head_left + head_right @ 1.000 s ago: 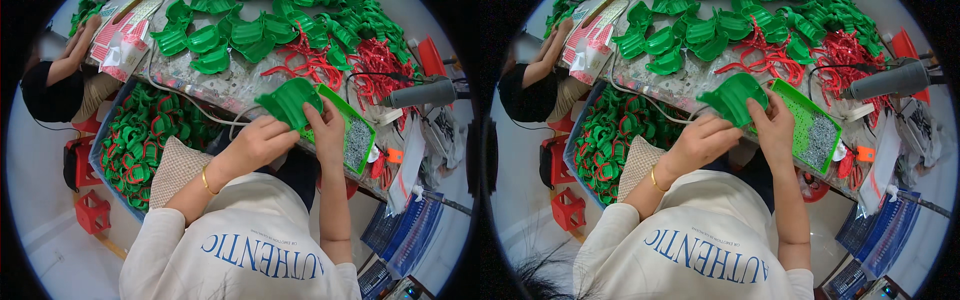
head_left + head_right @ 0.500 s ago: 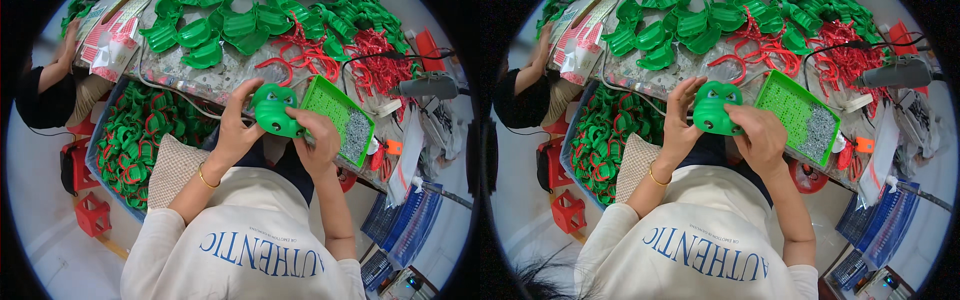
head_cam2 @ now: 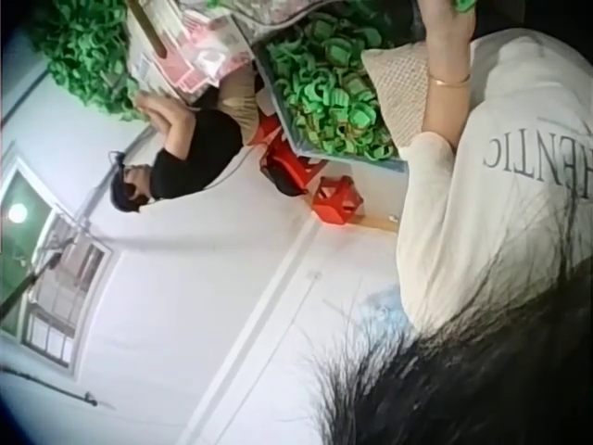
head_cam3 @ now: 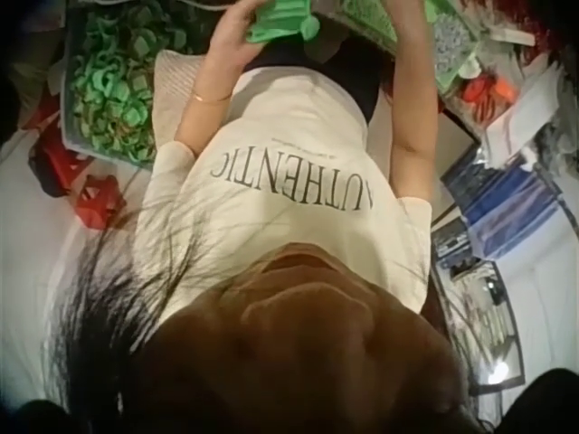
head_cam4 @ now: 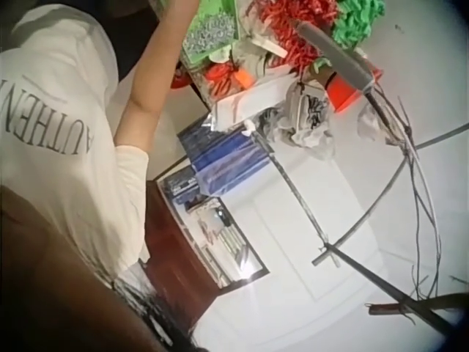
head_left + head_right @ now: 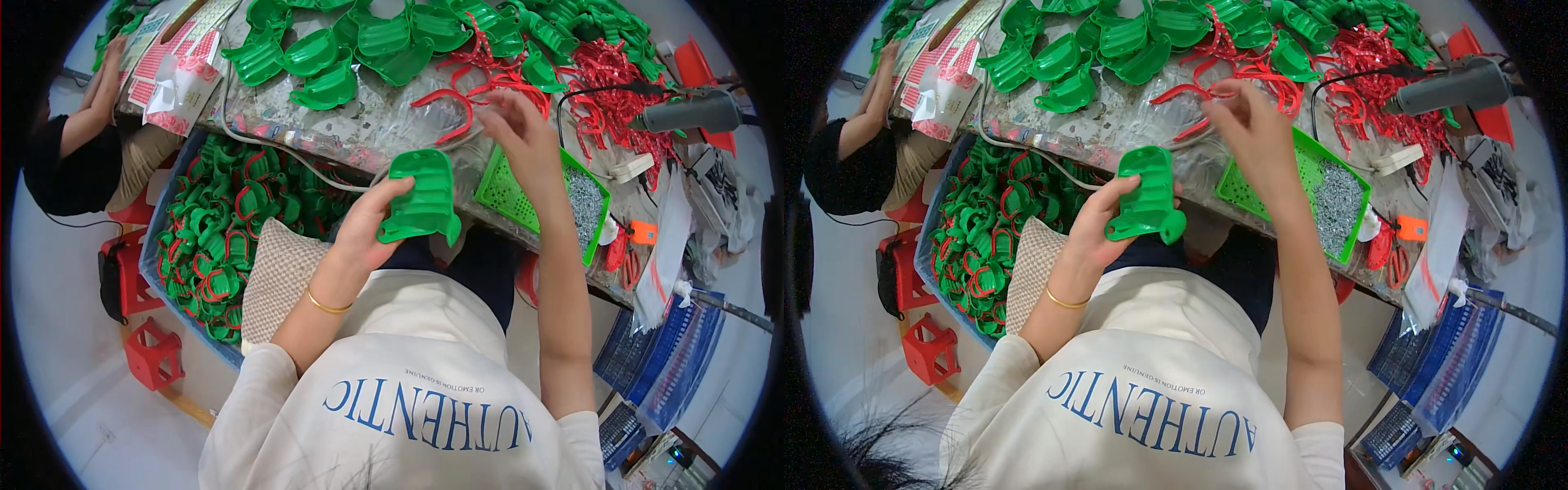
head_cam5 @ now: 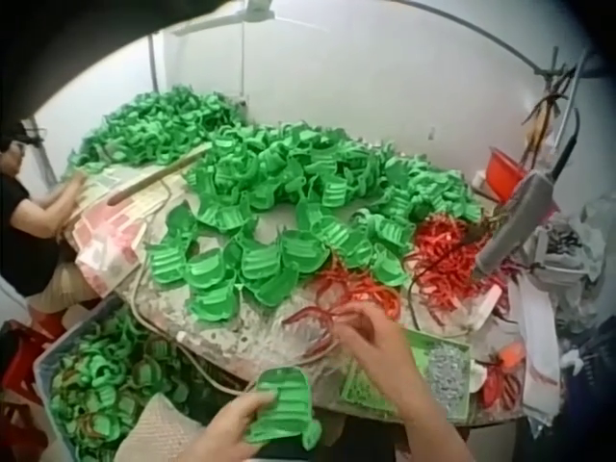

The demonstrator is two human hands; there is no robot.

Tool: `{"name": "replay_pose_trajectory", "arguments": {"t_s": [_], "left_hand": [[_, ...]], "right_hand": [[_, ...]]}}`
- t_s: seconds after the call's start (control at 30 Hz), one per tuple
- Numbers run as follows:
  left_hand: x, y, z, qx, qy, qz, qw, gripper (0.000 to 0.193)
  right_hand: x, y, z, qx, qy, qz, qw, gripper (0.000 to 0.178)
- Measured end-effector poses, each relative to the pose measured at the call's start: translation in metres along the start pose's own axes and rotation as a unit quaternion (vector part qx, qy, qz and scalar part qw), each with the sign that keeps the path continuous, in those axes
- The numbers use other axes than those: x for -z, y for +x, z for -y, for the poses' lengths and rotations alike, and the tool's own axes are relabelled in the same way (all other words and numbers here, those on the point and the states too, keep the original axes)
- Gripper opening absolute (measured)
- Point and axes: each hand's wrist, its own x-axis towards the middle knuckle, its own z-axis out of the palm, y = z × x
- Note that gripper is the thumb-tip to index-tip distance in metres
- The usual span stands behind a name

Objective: Assembling green plastic parts by adding red ribbons and silver studs using a pneumatic tool.

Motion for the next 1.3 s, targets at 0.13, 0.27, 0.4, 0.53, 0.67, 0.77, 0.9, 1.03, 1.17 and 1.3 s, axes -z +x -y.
{"name": "replay_pose_trajectory", "arguments": {"t_s": [0.13, 0.27, 0.4, 0.53, 0.67, 0.77, 0.9, 1.03, 1.17, 1.3], "left_hand": [[0.021, 0.006, 0.02, 0.031, -0.239, 0.077, 0.967, 0.039], [0.028, 0.012, 0.03, 0.039, -0.453, 0.295, 0.84, 0.048], [0.022, 0.012, 0.028, 0.076, -0.465, 0.324, 0.821, 0.046], [0.012, 0.009, 0.017, 0.06, -0.269, 0.234, 0.932, 0.042], [-0.004, 0.004, 0.011, 0.105, -0.119, 0.048, 0.986, 0.046], [-0.013, 0.006, 0.016, 0.116, -0.137, 0.051, 0.982, 0.041], [-0.035, 0.013, 0.029, 0.123, -0.179, 0.049, 0.975, 0.036], [-0.046, 0.017, 0.036, 0.159, -0.182, 0.101, 0.965, 0.037], [-0.066, 0.019, 0.045, 0.2, -0.255, 0.121, 0.938, 0.044], [-0.079, 0.019, 0.055, 0.176, -0.212, 0.13, 0.952, 0.061]], "right_hand": [[-0.013, 0.03, -0.023, -0.008, -0.399, -0.086, 0.913, 0.033], [-0.029, 0.036, -0.03, -0.052, -0.458, -0.09, 0.883, 0.032], [-0.022, 0.035, -0.033, -0.031, -0.356, -0.153, 0.921, 0.028], [0.0, 0.021, -0.022, 0.042, -0.096, -0.229, 0.968, 0.021], [0.018, -0.016, 0.012, 0.016, 0.083, -0.124, 0.989, 0.018], [0.016, -0.051, 0.037, -0.029, 0.031, -0.077, 0.996, 0.016], [0.017, -0.068, 0.04, -0.047, -0.105, -0.042, 0.993, 0.014], [0.028, -0.076, 0.033, -0.008, -0.202, -0.067, 0.977, 0.014], [0.039, -0.082, 0.027, 0.012, -0.209, -0.096, 0.973, 0.013], [0.051, -0.086, 0.029, 0.031, -0.219, -0.105, 0.97, 0.012]]}}
